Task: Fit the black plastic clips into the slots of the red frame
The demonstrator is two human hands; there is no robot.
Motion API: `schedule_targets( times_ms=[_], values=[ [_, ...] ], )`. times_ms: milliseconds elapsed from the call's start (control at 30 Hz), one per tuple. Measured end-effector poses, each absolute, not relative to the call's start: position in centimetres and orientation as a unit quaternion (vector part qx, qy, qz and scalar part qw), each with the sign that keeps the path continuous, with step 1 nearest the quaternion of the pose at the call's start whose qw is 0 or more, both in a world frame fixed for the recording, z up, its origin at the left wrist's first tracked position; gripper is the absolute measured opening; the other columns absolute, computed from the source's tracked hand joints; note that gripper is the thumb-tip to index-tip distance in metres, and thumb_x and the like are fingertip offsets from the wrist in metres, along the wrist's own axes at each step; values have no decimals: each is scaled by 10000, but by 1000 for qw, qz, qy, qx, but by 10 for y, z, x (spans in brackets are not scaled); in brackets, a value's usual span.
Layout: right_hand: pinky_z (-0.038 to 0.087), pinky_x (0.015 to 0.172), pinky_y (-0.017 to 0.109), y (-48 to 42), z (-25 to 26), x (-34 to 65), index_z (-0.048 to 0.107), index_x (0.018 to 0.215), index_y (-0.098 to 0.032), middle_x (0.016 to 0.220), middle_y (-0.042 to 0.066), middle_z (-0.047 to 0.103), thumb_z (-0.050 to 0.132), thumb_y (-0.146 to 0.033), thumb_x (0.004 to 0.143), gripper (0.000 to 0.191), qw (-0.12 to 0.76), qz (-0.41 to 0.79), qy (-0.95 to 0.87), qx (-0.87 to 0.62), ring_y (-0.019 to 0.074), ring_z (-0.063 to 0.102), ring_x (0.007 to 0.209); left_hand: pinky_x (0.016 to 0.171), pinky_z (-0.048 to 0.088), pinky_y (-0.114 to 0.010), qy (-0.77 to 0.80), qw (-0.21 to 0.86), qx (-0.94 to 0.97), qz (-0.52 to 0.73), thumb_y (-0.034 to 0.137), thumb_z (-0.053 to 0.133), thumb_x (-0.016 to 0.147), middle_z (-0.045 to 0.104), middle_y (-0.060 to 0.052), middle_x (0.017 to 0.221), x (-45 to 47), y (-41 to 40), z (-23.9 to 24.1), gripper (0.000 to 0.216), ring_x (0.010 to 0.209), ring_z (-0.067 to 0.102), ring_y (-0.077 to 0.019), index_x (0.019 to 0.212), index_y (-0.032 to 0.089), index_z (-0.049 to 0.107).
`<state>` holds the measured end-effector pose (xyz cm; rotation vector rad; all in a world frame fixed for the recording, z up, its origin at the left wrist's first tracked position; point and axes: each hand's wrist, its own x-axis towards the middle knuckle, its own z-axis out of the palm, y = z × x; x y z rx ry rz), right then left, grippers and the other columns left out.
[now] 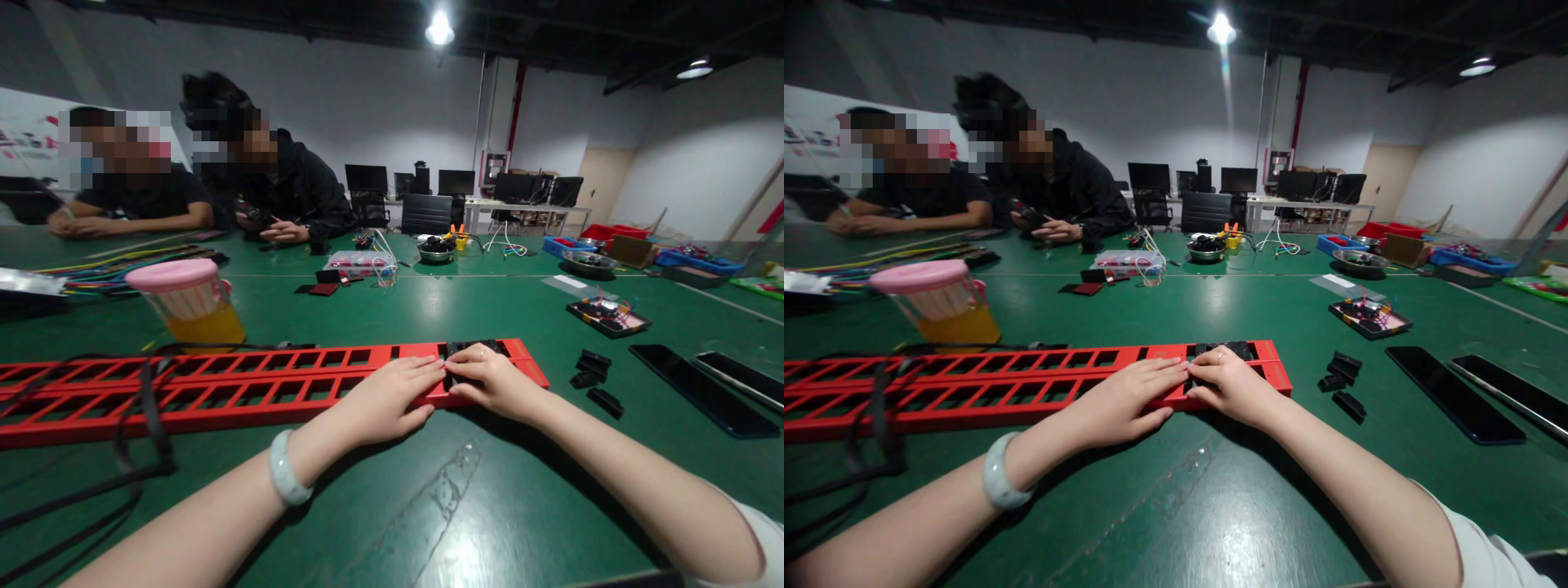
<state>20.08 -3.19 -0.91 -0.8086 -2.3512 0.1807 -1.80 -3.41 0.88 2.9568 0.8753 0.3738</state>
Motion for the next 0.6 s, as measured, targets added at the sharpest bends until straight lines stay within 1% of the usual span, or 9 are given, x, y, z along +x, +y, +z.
schedule_targets(
  times_ms=[167,333,600],
  values=[
    [455,851,367,-31,-10,200,590,1094,-199,1046,104,617,556,-282,783,324,325,70,-891,-310,199,538,978,1009,296,-378,280,18,952,125,235,499,766,428,-69,1307,-18,-34,9,523,1209,370,-217,1275,213,380],
    [453,862,351,-32,-10,200,610,1066,-181,1050,111,618,556,-292,782,310,327,65,-887,-319,195,545,982,1012,293,-376,277,20,952,128,227,498,764,424,-67,1311,-18,-34,9,539,1211,369,-212,1286,215,366],
    [458,850,345,-31,-7,201,636,1018,-198,1026,95,634,544,-295,792,263,333,78,-885,-316,187,566,965,1013,292,-380,280,22,951,128,234,499,767,430,-59,1308,-19,-34,8,525,1213,368,-215,1278,225,379]
  ],
)
